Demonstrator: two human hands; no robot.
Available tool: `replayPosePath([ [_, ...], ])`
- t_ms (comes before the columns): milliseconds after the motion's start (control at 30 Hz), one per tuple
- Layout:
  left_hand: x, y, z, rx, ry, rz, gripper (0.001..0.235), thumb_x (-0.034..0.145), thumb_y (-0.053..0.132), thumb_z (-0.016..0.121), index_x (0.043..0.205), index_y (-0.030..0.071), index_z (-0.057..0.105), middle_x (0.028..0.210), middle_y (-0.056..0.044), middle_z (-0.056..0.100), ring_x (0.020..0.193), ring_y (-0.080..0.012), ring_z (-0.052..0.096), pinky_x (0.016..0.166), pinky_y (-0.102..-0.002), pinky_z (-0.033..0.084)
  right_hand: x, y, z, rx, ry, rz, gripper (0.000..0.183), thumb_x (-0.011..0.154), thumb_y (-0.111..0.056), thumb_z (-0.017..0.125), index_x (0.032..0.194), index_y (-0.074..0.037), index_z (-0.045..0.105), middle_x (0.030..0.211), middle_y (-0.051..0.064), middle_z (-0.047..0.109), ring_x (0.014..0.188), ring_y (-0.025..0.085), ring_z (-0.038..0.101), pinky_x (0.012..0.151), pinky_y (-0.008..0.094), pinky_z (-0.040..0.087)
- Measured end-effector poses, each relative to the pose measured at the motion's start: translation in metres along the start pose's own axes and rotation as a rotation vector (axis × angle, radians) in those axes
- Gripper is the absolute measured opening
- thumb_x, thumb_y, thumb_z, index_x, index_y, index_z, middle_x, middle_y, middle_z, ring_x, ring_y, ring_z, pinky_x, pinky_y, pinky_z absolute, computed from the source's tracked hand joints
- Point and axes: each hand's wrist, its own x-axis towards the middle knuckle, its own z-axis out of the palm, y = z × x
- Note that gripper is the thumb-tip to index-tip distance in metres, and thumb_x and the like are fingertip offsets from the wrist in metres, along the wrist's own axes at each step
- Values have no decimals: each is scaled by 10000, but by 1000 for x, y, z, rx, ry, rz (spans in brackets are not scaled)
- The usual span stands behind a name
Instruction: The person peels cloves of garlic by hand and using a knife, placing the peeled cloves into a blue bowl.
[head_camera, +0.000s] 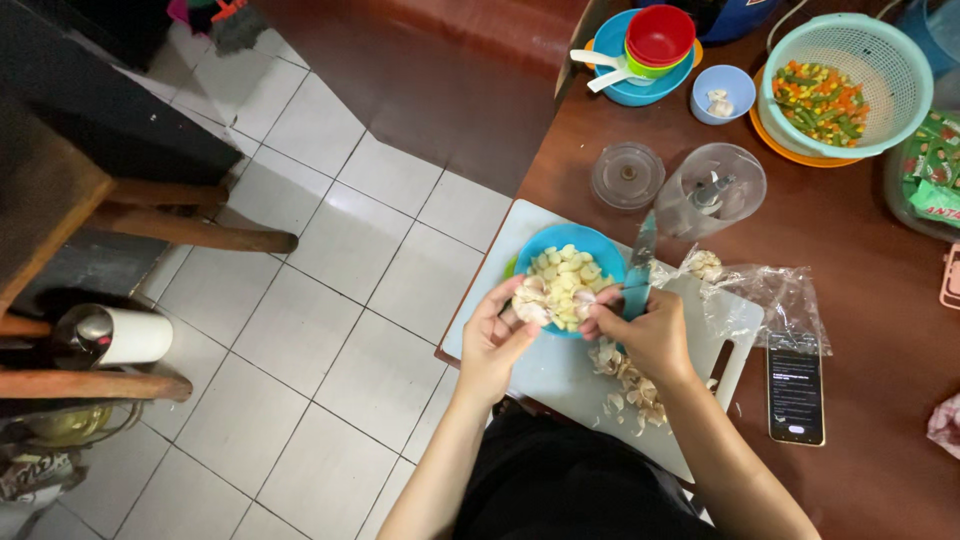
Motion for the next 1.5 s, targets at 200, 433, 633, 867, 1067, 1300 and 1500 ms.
replayPosePath([
  [200,0,-23,-13,-289,-183,-84,341,1032,97,617,1338,-48,581,1170,-146,661,1011,-195,639,847,-302,519,-5,8,-4,0,35,21,73,916,34,680,962,81,649,759,174,719,645,245,739,580,371,635],
  [433,10,-33,18,352,-163,66,189,951,-7,695,1140,-8,702,1132,-71,688,1027,-170,674,893,-287,539,-10,13,-6,77,-23,175,116,946,-30,665,981,78,643,772,131,699,599,193,675,552,341,584],
  [633,20,-19,38,641,-76,147,203,874,14,744,1075,-8,722,1039,-95,740,955,-177,725,837,-281,564,-16,10,1,-63,87,90,136,1004,-82,608,1031,51,607,742,100,681,536,154,625,493,310,530],
  [867,19,-41,45,684,113,123,117,880,50,762,977,-14,768,969,-102,769,888,-173,733,810,-275,565,-21,7,22,-251,258,-43,129,1011,-84,589,1049,39,578,669,102,655,496,143,628,455,295,503],
  [1067,20,-49,41,614,193,79,139,877,68,778,983,-22,779,975,-112,780,904,-156,725,816,-267,557,-11,6,14,-62,305,-79,141,1003,-108,628,1015,28,593,715,47,668,517,102,618,448,255,502],
  [1300,33,-44,28,776,192,-38,171,843,143,819,942,7,787,900,-98,782,811,-132,734,735,-248,560,-32,21,-34,-382,357,163,219,879,-169,820,861,40,757,645,29,666,489,83,556,434,252,439],
  [1500,60,-79,-1,417,194,-420,400,1005,291,643,1274,-4,665,1169,-111,729,1056,-151,656,903,-273,517,-52,66,-80,-799,267,299,220,850,-150,741,1036,-59,813,541,67,582,465,98,497,467,281,403],
])
